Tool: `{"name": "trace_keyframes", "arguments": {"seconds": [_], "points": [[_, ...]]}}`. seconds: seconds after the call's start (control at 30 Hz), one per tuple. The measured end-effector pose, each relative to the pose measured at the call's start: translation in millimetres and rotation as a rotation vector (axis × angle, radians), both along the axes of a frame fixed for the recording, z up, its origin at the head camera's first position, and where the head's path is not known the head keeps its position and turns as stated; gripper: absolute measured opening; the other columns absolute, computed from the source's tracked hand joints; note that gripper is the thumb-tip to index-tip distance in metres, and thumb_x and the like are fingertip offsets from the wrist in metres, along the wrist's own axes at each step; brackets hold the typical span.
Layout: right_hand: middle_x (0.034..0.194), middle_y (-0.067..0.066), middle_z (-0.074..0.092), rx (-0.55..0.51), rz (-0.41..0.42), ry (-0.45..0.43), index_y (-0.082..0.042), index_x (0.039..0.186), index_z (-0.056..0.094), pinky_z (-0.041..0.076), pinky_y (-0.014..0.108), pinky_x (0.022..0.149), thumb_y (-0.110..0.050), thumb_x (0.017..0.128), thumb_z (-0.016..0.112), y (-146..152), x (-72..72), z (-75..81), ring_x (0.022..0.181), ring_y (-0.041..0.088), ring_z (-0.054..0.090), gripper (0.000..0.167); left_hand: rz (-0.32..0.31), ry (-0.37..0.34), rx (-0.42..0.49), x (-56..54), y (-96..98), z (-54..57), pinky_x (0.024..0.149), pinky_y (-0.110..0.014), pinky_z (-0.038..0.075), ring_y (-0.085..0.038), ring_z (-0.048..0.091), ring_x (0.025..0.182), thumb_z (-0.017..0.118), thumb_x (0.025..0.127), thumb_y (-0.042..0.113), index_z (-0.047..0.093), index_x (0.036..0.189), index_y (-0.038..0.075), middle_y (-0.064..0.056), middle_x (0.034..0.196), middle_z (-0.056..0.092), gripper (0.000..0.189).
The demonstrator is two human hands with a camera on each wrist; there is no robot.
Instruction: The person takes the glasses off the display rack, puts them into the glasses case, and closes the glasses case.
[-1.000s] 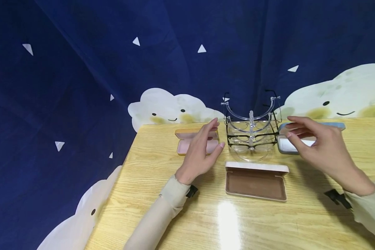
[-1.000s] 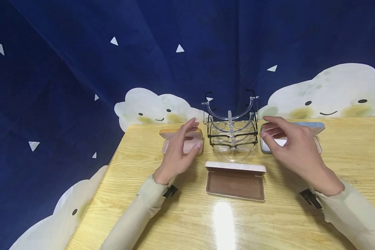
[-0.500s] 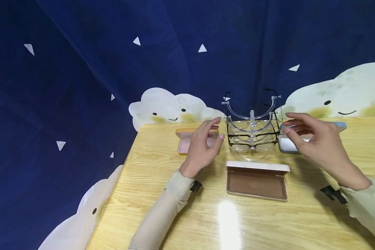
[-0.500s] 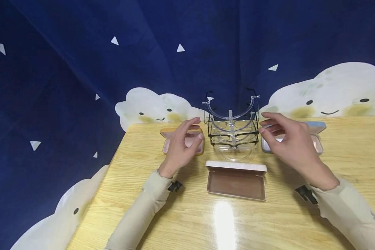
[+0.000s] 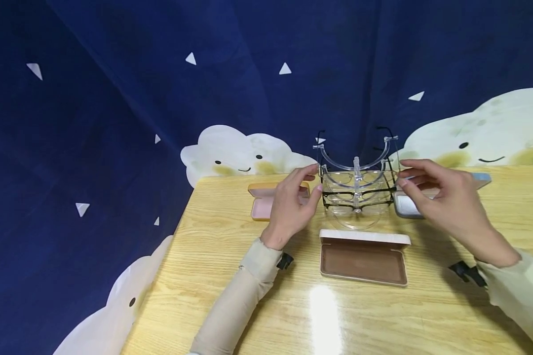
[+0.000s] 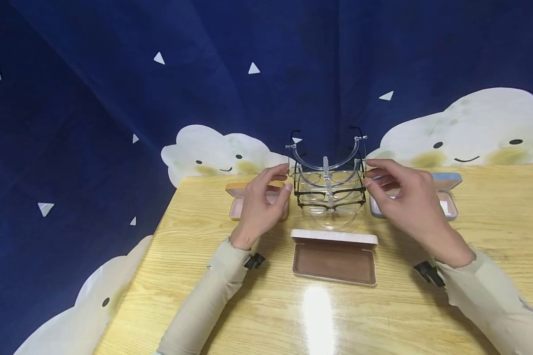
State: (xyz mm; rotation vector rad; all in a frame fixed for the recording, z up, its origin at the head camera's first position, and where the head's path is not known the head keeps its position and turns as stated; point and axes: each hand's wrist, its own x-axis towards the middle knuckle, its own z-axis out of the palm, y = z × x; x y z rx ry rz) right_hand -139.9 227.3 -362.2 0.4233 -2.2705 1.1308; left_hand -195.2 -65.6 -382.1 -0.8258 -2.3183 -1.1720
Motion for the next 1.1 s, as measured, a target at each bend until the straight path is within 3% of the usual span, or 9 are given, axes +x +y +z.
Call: {"name": "trace_keyframes", "arguments": {"seconds": [0.57,1.1], "points": [[0.099,-0.049,0.06,0.033,-0.04,0.02,-0.009,0.114,0.08,0.046,-0.001,0.067,-0.002,0.091,0.077,-6,-8.9,1.5,0.078,-0.028,0.058,0.024,0.066,0.052,-0.002,-8.4,9.0,4.1,0.079,-0.027,0.062,-0.015,0.074,0.099,0.069,0.097,0.016,0.078,0.114,0.01,-0.003,0.109,0.079,0.02],[0.1,-0.052,0.059,0.038,-0.048,0.006,-0.012,0.112,0.081,0.046,-0.002,0.068,-0.002,0.09,0.078,-4,-9.0,1.3,0.08,-0.03,0.057,0.024,0.049,0.101,0.024,-8.4,12.8,6.8,0.077,-0.025,0.062,-0.016,0.074,0.095,0.068,0.099,0.013,0.079,0.107,0.005,-0.006,0.106,0.08,0.016]]}}
